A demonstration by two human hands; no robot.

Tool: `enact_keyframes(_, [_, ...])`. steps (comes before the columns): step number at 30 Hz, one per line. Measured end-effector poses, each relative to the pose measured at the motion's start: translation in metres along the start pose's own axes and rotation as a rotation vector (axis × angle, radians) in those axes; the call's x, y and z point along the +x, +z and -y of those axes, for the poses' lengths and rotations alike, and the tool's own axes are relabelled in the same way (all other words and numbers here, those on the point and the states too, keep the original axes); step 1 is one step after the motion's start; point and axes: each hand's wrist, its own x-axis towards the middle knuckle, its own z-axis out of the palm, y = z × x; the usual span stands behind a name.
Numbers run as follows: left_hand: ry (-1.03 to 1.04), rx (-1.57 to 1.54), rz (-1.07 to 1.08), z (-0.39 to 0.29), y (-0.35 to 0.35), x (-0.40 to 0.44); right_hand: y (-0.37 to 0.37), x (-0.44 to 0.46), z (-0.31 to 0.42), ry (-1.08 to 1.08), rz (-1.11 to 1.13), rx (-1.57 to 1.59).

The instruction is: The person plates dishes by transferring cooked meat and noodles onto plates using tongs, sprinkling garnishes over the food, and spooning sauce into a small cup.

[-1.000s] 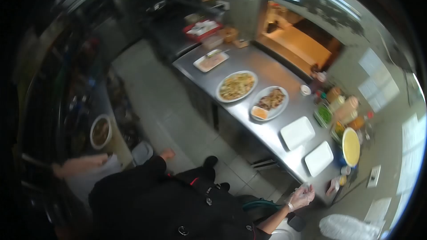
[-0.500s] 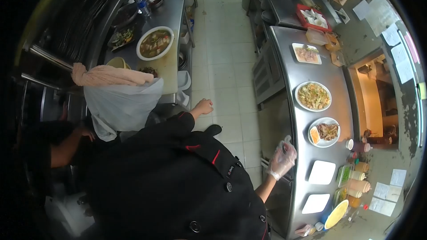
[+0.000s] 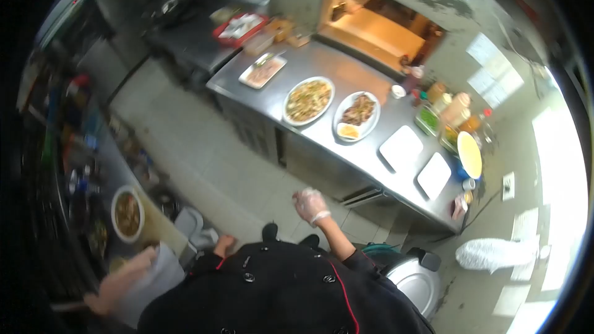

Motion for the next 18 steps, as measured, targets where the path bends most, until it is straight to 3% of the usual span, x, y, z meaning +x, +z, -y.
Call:
enact_keyframes(1, [-0.036, -0.033, 0.036, -0.008, -0.004, 0.005, 0.025, -0.008, -0.019, 0.060, 0.027, 0.007])
enact_keyframes(2, [-0.013, -0.056, 0.002, -0.006, 0.004, 0.015, 0.057, -0.017, -0.035, 0.294, 0.122, -0.068])
enact_keyframes(6, [0.105, -0.007, -0.036, -0.060, -0.021, 0.028, 0.120, -0.089, -0.111, 0.325, 0.639, -0.199])
enact_keyframes(7, [0.132, -0.007, -0.045, -0.075, -0.028, 0.027, 0.166, -0.127, -0.154, 0.404, 0.553, -0.119])
enact_keyframes(8, [0.155, -0.007, -0.053, -0.087, -0.033, 0.028, 0.177, -0.151, -0.168, 0.475, 0.757, -0.142])
enact_keyframes(9, [0.179, -0.016, -0.032, -0.099, -0.037, 0.028, 0.180, -0.186, -0.178, 0.603, 0.595, -0.078])
enact_keyframes(10, [0.200, -0.024, -0.008, -0.111, -0.042, 0.027, 0.224, -0.220, -0.220, 0.624, 0.606, -0.007])
enact_keyframes(12, [0.236, -0.012, 0.004, -0.123, -0.043, 0.031, 0.185, -0.261, -0.205, 0.597, 0.711, 0.084])
enact_keyframes(15, [0.249, 0.042, 0.015, -0.131, -0.037, 0.036, 0.201, -0.273, -0.204, 0.313, 0.918, -0.260])
enact_keyframes(18, [0.217, 0.099, 0.084, -0.137, -0.032, 0.032, 0.186, -0.275, -0.197, 0.389, 0.791, -0.256])
